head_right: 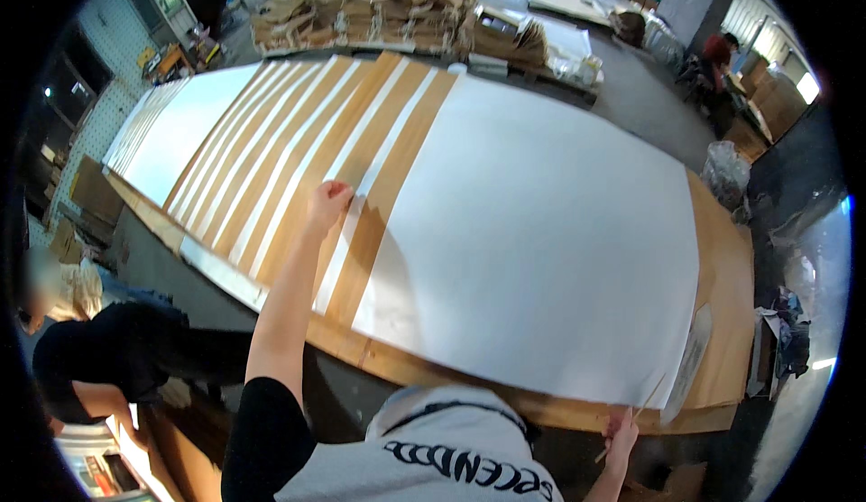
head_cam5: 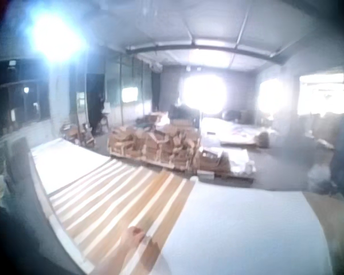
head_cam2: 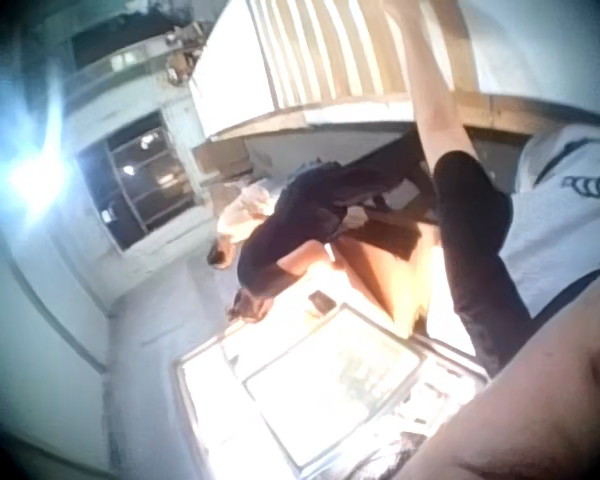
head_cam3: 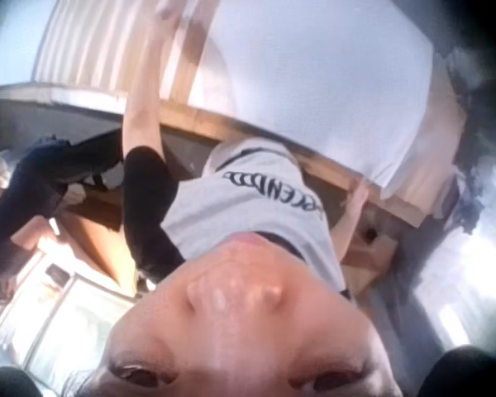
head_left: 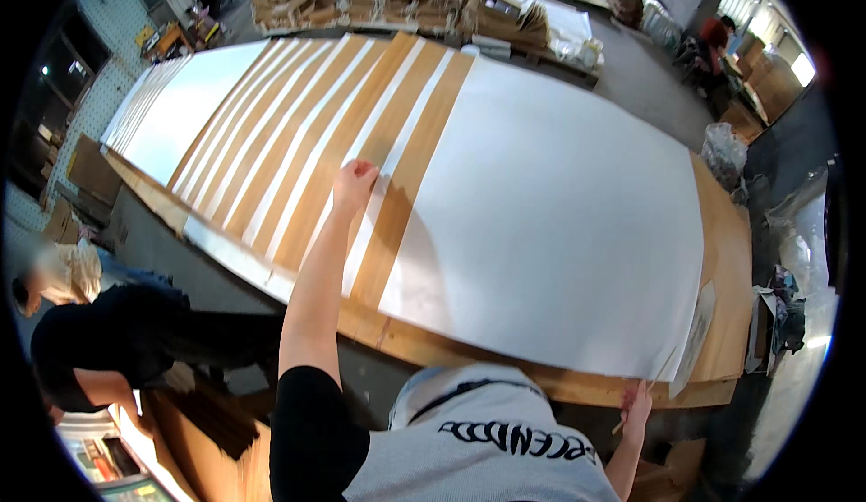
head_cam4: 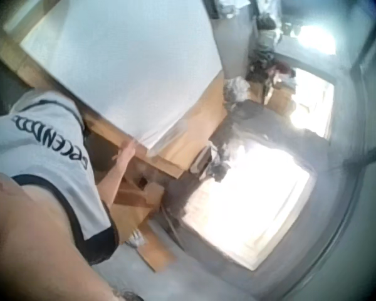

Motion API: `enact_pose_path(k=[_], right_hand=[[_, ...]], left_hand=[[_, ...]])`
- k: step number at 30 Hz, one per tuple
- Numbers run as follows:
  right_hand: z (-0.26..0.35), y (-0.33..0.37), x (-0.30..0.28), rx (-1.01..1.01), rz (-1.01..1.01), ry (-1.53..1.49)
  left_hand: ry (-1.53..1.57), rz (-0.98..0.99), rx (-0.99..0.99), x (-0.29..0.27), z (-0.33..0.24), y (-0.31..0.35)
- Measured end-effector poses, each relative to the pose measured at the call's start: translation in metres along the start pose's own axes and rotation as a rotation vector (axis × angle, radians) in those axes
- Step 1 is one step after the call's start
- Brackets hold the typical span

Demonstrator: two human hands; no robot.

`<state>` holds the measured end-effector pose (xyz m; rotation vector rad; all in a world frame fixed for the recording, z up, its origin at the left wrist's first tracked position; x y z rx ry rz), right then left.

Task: The person repeatedly picks up a thin white sheet from a stack on a workbench, uses a thin stick to separate it from the sheet below, and places it on a separate pile. The process is repeated multiple times in a workshop environment.

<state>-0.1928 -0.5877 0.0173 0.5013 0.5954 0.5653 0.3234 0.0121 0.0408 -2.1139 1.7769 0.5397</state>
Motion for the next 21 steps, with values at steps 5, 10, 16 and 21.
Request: enact_pose_path(k=[5, 10, 16, 21], right_hand=[[0.046, -0.016, 0.025, -0.542, -0.033, 0.076], [0.157, 0.072, 0.138, -1.103, -0.082, 0.727], [0.162, 0.065, 0.18, -1.06, -0.045, 0.838], [0.168, 0.062, 0.185, -0.922, -0.042, 0.82]], left_hand=[[-0.032, 0.007, 0.141, 0.038, -0.044, -0.048], [-0.225, 0.003, 0.215, 0.064, -0.071, -0.095], [-0.303, 0.102, 0.085, 0.09, -0.056, -0.144], [-0.219, 0.208, -0.169, 0.097, -0.043, -0.155]])
Point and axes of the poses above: each hand's wrist, its own y-axis away from the middle knuckle, its own x-axis out of the palm, z = x × y, the point moved 8 cm from there along -y, towards the middle knuckle, and after that the axes turned 2 degrees about x, right-handed, at the moved point
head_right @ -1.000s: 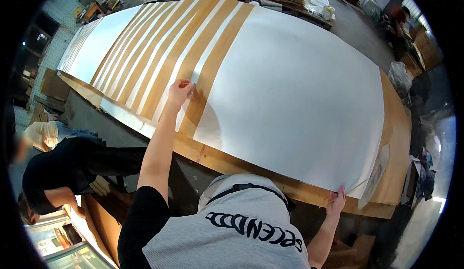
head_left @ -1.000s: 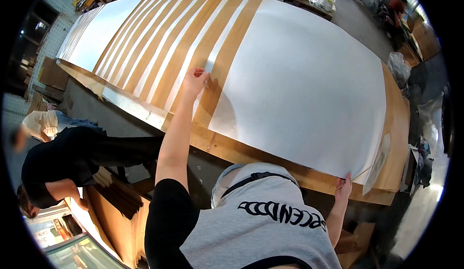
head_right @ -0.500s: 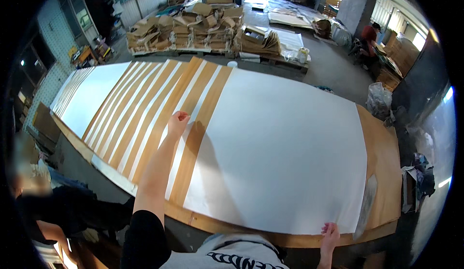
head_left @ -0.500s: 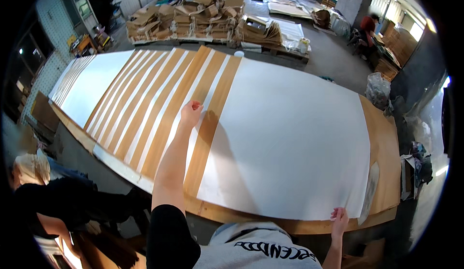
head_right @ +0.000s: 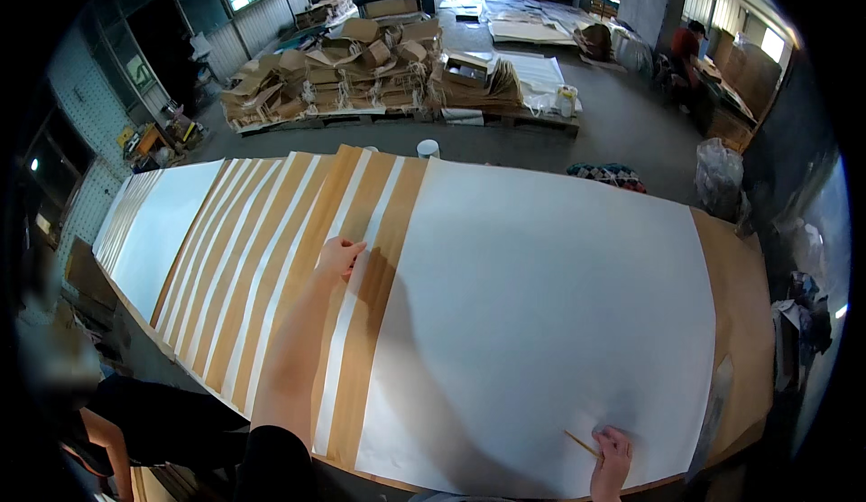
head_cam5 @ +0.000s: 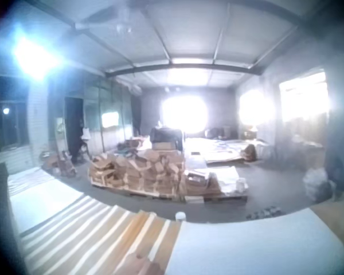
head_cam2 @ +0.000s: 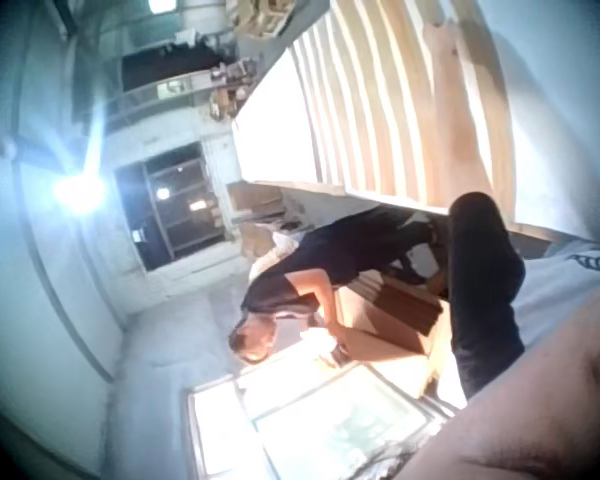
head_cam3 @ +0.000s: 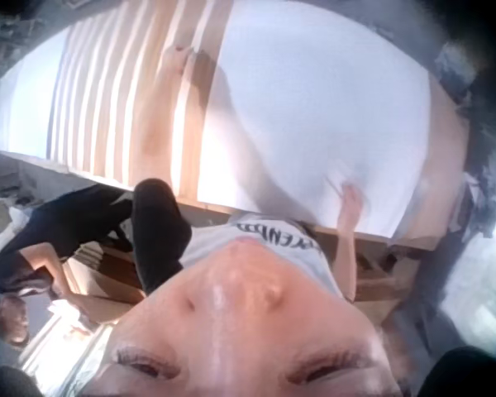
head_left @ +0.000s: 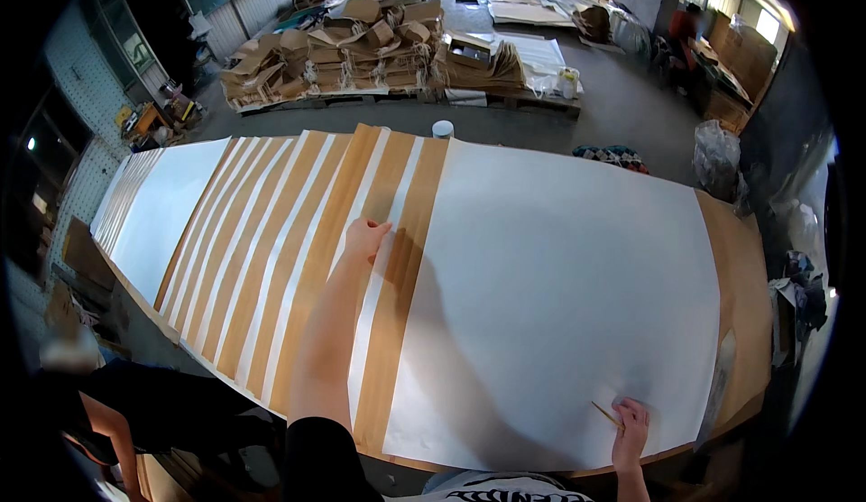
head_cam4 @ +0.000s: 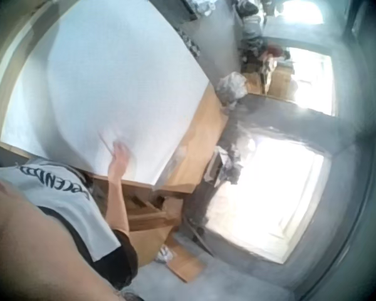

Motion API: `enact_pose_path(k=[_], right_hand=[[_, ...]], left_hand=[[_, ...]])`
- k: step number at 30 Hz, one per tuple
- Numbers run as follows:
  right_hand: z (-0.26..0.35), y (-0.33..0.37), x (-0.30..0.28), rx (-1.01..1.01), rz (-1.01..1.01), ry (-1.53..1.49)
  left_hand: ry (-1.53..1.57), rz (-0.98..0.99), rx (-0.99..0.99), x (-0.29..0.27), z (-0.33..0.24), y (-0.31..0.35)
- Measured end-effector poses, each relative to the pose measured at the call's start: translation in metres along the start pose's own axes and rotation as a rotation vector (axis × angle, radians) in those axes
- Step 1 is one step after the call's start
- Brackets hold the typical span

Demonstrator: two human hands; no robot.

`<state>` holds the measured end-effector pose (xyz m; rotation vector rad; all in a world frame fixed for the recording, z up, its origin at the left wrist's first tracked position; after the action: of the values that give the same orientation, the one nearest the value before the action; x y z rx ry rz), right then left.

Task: The person repeatedly picks up a thin white sheet from a stack on a workbench, uses a thin stick to separate it from the sheet below, and places it on a separate pile. The process is repeated multiple times in a workshop environment.

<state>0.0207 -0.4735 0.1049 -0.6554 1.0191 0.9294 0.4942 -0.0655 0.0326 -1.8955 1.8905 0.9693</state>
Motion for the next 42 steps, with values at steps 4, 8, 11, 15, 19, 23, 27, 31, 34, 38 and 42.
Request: enact_pose_path(k=[4, 8, 11, 15, 19, 23, 27, 31, 34, 38, 42], right_hand=[[-0.015, 0.0, 0.007, 0.041, -0.016, -0.01], [-0.019, 0.002, 0.01, 0.016, -0.033, 0.04], [-0.015, -0.001, 0.009, 0.008, -0.019, 0.019], [-0.019, -0.001, 0.012, 0.017, -0.021, 0.028], [-0.014, -0.004, 0.01, 0.005, -0.014, 0.014], [-0.019, -0.006, 0.014, -0.012, 0.002, -0.012], [-0.02, -0.007, 0.023, -0.133, 0.013, 0.101], [-0.021, -0.002, 0.017, -0.118, -0.039, 0.064], [-0.023, -0.005, 0.018, -0.181, -0.044, 0.089], [-0.022, -0.008, 0.019, -0.204, -0.009, 0.139], [-0.023, -0.005, 0.02, -0.201, 0.005, 0.099]], left_hand=[[-0.091, -0.084, 0.074, 0.003, -0.002, 0.0], [-0.086, -0.065, -0.027, 0.006, 0.002, 0.004], [-0.098, -0.056, -0.024, 0.004, -0.002, 0.007], [-0.099, -0.054, -0.037, 0.004, -0.007, 0.005], [-0.112, -0.036, -0.053, 0.007, -0.004, 0.0], [-0.142, -0.002, 0.08, 0.007, -0.001, -0.011], [0.021, 0.012, 0.26, -0.004, 0.033, -0.022], [0.191, 0.037, 0.323, -0.057, -0.036, 0.071], [0.191, 0.071, 0.376, -0.078, -0.01, 0.135], [0.301, -0.041, 0.251, -0.079, 0.04, 0.242], [0.102, -0.101, 0.285, -0.067, 0.085, 0.311]])
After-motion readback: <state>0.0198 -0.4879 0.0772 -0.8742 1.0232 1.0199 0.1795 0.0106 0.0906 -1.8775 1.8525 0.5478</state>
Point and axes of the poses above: each hand's wrist, its own y-axis away from the middle knuckle, its own x-axis out of the palm, z = x × y, the point moved 8 cm from there along -y, towards the middle knuckle, and after that the axes turned 2 degrees about x, right-handed, at the moved point
